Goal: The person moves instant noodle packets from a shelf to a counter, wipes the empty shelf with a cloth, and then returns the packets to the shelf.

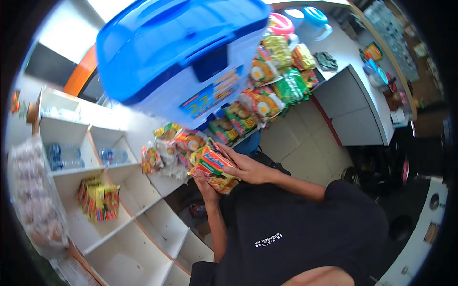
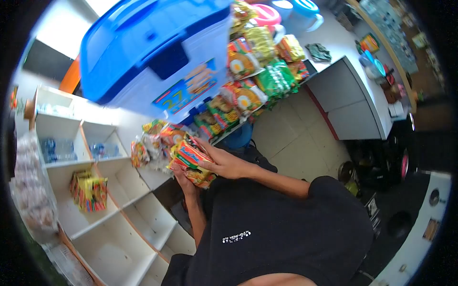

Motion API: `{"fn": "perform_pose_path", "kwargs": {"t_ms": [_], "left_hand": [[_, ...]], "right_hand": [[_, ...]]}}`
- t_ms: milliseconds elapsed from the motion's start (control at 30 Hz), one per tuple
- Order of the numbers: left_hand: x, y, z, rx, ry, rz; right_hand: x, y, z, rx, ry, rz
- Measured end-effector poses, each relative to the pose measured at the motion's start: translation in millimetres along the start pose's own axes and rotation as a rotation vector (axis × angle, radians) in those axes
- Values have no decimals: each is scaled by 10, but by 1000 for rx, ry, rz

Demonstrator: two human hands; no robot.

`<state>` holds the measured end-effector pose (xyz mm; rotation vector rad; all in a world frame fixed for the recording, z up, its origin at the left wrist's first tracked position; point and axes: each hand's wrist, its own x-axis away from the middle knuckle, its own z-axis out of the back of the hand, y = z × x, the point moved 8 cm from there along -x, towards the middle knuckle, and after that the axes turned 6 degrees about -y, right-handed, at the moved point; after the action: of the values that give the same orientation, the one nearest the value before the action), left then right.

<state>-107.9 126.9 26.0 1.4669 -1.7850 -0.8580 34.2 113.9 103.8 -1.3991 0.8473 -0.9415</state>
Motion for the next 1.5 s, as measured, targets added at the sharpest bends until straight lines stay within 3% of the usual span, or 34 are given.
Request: {"fn": "perform_pose_path", "kwargs": {"t_ms": [133, 267, 367, 533, 667, 800, 900, 1067, 1200, 1300, 1333, 1433, 1467, 1500], "left_hand": [[-76, -262, -656, -13, -177, 138], [-152, -311, -1367, -488, -337, 152], [-130, -364, -1870, -589, -410, 146], [-148, -810, -2387, -569, -593, 150], [-178, -977, -2795, -500, -759, 262], [-209, -1055, -2879, -554, -741, 256], [-184, -1137, -2731, -702, -688, 305], [-58, -1330, -2012, -1190, -628, 490], [148, -1261, -1162, -1604, -419, 649], [461, -1248, -428, -1597, -224, 687], [625, -1276, -215, -1522, -135, 731], [1206, -1504, 507, -1343, 52, 818], [1486, -1686, 844, -1323, 64, 831], [1784, -1860, 1150, -1302, 74, 844]], "right_hand": [[422, 104, 472, -106, 316, -18], [869, 125, 945, -154, 499, -124], [1185, 136, 1204, -138, 554, -127], [1694, 218, 1760, -320, 734, 24], [2105, 320, 2512, -331, 954, 87], [2505, 584, 3606, -258, 1191, 89], [2657, 823, 4612, -127, 1302, 119], [2382, 1251, 5959, 17, 1322, -102], [1843, 1849, 6663, -57, 1124, -204], [1511, 1944, 6770, 14, 1094, -277], [1366, 2050, 6826, -10, 1036, -223], [1075, 2253, 6799, 15, 818, -397], [941, 2695, 7083, 214, 731, -446], [908, 2701, 7104, 513, 710, -482]]}}
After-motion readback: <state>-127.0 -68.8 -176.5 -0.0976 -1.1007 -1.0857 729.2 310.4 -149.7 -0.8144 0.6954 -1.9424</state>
